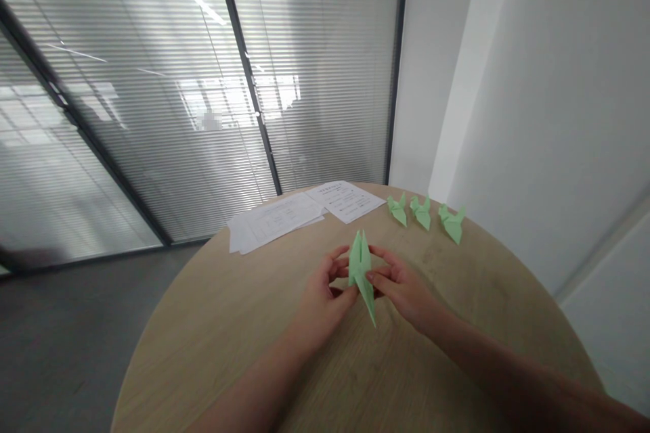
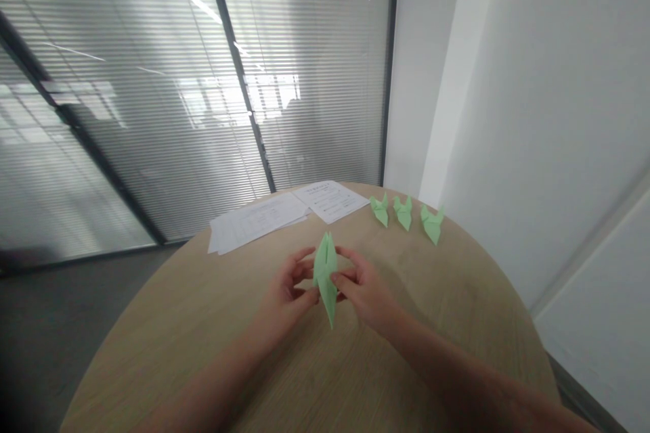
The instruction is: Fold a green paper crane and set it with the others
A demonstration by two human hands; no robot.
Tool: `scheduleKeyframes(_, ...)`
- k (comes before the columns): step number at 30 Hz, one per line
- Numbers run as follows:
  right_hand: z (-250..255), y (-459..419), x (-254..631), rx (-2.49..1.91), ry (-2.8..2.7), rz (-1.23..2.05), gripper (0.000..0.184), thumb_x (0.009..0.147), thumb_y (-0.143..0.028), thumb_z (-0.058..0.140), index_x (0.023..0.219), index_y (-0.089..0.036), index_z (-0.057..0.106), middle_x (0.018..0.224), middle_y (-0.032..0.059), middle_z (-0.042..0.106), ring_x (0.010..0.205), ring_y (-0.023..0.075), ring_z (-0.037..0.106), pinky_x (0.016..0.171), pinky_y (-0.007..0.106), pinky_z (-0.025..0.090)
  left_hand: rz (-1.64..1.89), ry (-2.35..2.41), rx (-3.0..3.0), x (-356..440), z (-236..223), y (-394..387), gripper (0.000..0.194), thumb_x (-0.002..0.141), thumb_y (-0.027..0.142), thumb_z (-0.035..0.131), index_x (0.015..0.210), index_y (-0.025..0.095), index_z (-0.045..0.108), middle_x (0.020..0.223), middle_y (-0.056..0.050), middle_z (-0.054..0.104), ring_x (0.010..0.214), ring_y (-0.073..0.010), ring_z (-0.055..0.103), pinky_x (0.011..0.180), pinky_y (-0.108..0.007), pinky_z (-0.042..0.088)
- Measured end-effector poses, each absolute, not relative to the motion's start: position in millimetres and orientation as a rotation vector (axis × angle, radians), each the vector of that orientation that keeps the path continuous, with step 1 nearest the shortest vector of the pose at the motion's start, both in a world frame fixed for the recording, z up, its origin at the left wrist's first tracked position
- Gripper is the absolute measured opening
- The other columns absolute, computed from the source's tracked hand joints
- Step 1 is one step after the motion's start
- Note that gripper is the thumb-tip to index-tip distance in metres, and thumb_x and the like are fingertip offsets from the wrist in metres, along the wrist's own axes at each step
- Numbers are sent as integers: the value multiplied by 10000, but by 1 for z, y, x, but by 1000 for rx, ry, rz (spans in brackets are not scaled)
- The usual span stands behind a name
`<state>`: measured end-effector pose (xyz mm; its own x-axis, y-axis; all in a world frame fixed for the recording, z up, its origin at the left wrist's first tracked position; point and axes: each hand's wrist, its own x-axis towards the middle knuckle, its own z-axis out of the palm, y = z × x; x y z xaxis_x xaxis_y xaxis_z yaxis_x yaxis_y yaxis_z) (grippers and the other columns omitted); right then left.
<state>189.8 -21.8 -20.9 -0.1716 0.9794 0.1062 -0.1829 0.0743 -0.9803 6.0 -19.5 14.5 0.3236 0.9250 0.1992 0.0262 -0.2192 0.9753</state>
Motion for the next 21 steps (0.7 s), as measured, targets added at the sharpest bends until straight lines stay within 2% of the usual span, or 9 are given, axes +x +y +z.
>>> scheduleKeyframes(2,-21,-23,189,-927,-1283,1354,603,825,-476,773,1344,-243,574,845,29,745,759,219,718,718,353,578,1116,950,1526,6,12,-17,657,772,268,764,1374,186,515,1177,-145,739,991,-245,700,661,-283,547)
scheduleKeyframes(5,-20,-24,187,-940,-1328,1331,490,850,-502,727,1244,-230,625,952,57,751,794,203,712,691,322,567,1147,979,1466,6,10,-12,649,776,318,771,1354,149,526,920,-69,751,775,-191,682,629,-287,543)
scheduleKeyframes(9,-20,-25,186,-957,-1315,1285,505,845,-495,699,1267,-239,591,999,60,738,819,196,708,662,305,563,1198,1002,1372,5,12,-9,585,721,335,797,1231,126,600,692,23,667,622,-146,612,563,-261,527)
scheduleKeyframes(11,-20,-25,186,-962,-1292,1253,533,795,-449,751,1250,-248,561,983,44,727,820,190,700,658,296,566,1211,1021,1317,4,12,-8,506,706,341,806,1137,131,642,679,19,670,614,-140,611,548,-246,517)
scheduleKeyframes(14,-23,-24,186,-1000,-1285,1214,434,740,-421,814,1032,-238,551,894,15,696,745,166,664,629,284,560,1218,1046,1243,5,13,-8,416,683,352,825,1010,144,675,731,-15,714,644,-145,640,542,-236,514)
scheduleKeyframes(17,-27,-23,185,-1057,-1316,1158,384,742,-452,816,829,-225,519,735,-16,625,630,138,603,573,266,521,1199,1054,1213,7,13,-11,397,652,358,850,944,149,682,760,-33,737,658,-152,655,550,-244,529)
scheduleKeyframes(21,-27,-22,186,-1071,-1303,1115,370,739,-461,800,752,-227,514,660,-23,593,575,138,581,542,272,513,1131,990,1231,9,14,-16,383,651,390,865,897,149,698,821,-59,765,698,-160,674,584,-257,554)
